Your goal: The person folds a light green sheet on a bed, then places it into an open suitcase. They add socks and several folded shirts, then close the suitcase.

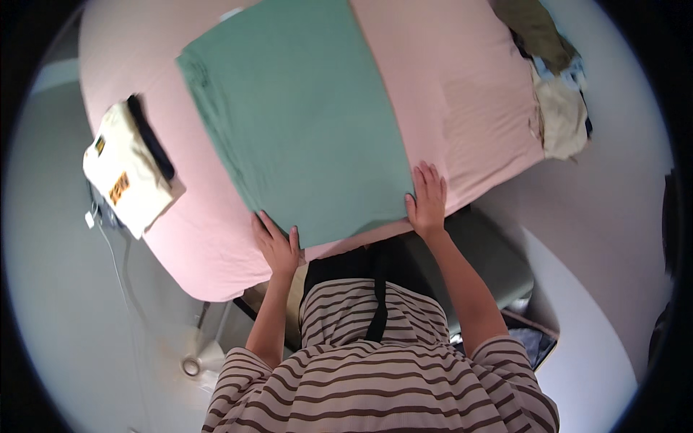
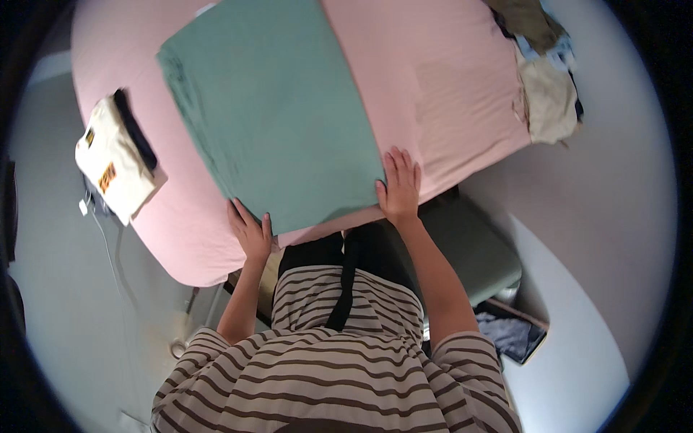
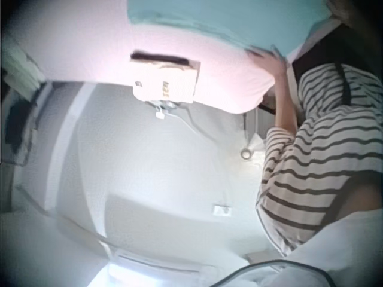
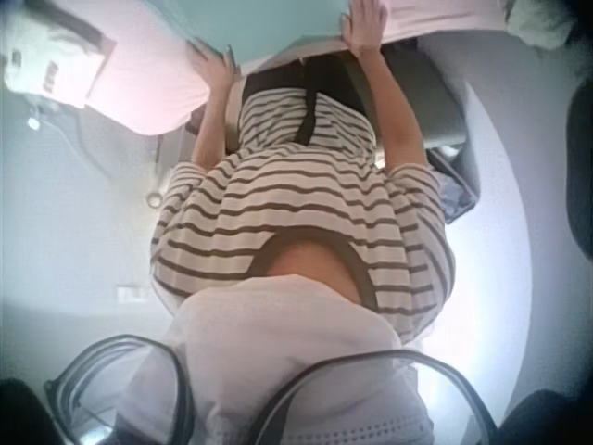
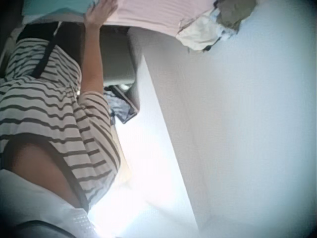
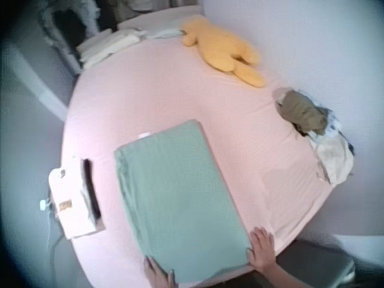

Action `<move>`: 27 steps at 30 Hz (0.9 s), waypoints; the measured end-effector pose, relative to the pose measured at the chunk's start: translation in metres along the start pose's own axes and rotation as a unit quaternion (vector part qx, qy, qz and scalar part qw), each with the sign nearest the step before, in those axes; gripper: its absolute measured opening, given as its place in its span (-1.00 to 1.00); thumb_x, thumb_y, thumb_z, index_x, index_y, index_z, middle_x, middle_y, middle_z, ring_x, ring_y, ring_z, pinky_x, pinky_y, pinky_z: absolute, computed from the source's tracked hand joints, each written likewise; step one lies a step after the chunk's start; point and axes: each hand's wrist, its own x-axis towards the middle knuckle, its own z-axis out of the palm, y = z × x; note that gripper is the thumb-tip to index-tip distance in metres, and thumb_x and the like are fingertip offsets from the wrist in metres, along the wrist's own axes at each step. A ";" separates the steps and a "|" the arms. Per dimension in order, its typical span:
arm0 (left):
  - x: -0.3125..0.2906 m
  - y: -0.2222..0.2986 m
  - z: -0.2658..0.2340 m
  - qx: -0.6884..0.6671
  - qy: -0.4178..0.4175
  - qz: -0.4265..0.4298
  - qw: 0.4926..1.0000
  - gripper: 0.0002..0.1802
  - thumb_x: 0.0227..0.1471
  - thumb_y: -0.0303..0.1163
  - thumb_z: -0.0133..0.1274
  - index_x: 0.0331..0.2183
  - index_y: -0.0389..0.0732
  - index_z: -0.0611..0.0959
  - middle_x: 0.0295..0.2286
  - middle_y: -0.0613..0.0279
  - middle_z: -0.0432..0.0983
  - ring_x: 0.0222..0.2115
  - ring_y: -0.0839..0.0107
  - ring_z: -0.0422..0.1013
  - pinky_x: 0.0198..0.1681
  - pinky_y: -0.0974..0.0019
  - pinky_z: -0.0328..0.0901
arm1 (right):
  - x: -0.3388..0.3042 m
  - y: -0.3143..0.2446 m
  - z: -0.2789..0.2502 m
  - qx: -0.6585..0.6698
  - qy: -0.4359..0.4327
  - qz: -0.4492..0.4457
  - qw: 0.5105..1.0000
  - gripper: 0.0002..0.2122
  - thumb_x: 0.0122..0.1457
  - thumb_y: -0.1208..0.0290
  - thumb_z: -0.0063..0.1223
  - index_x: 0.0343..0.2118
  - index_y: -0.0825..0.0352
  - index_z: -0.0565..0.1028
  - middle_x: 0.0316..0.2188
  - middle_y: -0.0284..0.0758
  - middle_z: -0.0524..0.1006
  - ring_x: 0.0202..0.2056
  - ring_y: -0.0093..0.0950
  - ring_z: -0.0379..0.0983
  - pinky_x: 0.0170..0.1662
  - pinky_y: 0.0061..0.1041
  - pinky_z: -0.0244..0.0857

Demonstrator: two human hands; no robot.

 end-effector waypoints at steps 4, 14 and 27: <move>-0.025 -0.003 0.000 -0.224 0.039 -0.169 0.959 -0.10 -0.05 -0.22 0.16 0.14 -0.47 0.08 0.06 -0.28 0.11 0.07 0.02 0.11 0.16 0.05 -0.03 | 0.010 0.003 0.003 0.141 0.076 -0.008 0.987 -0.52 -0.06 0.45 0.19 -0.02 0.40 0.37 -0.02 -0.13 0.38 -0.02 -0.27 0.31 0.06 -0.30 0.16; -0.044 -0.005 -0.042 -0.602 -0.015 -0.337 0.724 -0.70 -0.08 -0.34 0.24 -0.35 -0.34 0.58 -0.51 0.25 0.52 -0.60 0.57 0.40 -0.59 0.50 0.30 | 0.015 0.010 -0.006 0.478 -0.180 0.157 0.845 -0.66 0.11 0.28 0.13 -0.16 0.46 0.47 -0.32 -0.32 0.54 -0.29 -0.58 0.42 -0.17 -0.53 0.31; -0.204 0.004 -0.024 -0.631 -0.054 -0.451 0.628 -0.34 -0.07 -0.37 0.21 -0.01 -0.34 0.23 -0.34 0.06 0.44 -0.47 0.38 0.48 -0.54 0.37 0.47 | -0.147 0.061 -0.029 0.420 -0.229 0.269 0.836 -0.43 0.07 0.32 0.15 0.08 0.42 0.16 -0.43 -0.21 0.50 -0.55 -0.54 0.42 -0.65 -0.55 0.27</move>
